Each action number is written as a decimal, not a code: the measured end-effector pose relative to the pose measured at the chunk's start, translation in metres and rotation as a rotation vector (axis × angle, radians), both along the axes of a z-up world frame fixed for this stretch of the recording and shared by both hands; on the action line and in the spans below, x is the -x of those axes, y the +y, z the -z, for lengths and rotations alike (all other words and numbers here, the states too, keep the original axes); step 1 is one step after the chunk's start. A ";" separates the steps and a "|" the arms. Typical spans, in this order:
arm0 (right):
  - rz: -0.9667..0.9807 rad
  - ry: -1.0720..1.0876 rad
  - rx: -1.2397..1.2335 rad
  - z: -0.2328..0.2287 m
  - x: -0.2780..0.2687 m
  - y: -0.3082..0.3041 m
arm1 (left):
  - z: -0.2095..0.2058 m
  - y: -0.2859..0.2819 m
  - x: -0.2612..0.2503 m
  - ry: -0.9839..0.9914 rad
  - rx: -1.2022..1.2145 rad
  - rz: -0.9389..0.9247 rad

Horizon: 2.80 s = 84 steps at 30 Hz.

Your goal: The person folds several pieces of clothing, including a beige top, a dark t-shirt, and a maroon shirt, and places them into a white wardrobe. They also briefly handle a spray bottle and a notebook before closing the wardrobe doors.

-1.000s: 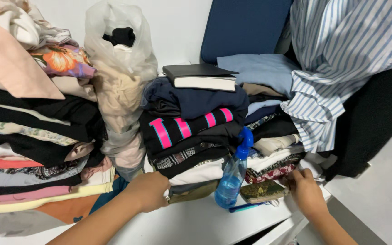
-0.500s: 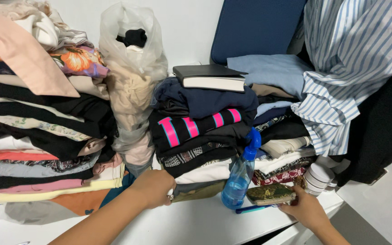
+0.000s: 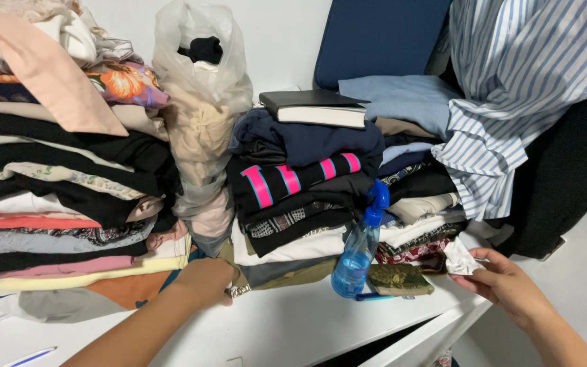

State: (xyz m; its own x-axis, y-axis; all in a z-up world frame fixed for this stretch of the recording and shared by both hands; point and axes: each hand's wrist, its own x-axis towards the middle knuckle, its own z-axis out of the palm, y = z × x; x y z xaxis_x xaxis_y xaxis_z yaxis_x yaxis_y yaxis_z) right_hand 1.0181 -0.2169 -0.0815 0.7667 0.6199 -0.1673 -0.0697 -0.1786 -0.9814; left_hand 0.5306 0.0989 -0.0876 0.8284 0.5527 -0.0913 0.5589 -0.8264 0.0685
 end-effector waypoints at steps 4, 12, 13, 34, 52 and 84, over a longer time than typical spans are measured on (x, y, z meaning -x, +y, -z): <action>-0.084 -0.054 -0.049 -0.020 0.033 -0.003 | -0.013 -0.001 0.002 -0.007 -0.015 -0.032; -0.017 -0.566 0.087 -0.008 0.027 0.005 | -0.031 -0.012 0.005 0.100 0.036 -0.057; 0.106 -0.749 0.293 0.001 0.018 0.002 | -0.028 -0.012 0.006 0.111 -0.009 -0.049; -0.317 -0.921 0.901 0.035 -0.026 0.029 | -0.032 0.009 0.053 -0.281 0.566 -0.038; -1.157 0.579 -0.322 -0.032 0.480 0.246 | -0.074 -0.034 0.204 -1.018 -0.170 0.132; -1.126 -1.521 -0.204 0.056 0.747 0.315 | 0.024 -0.054 0.523 -0.018 -0.225 -0.610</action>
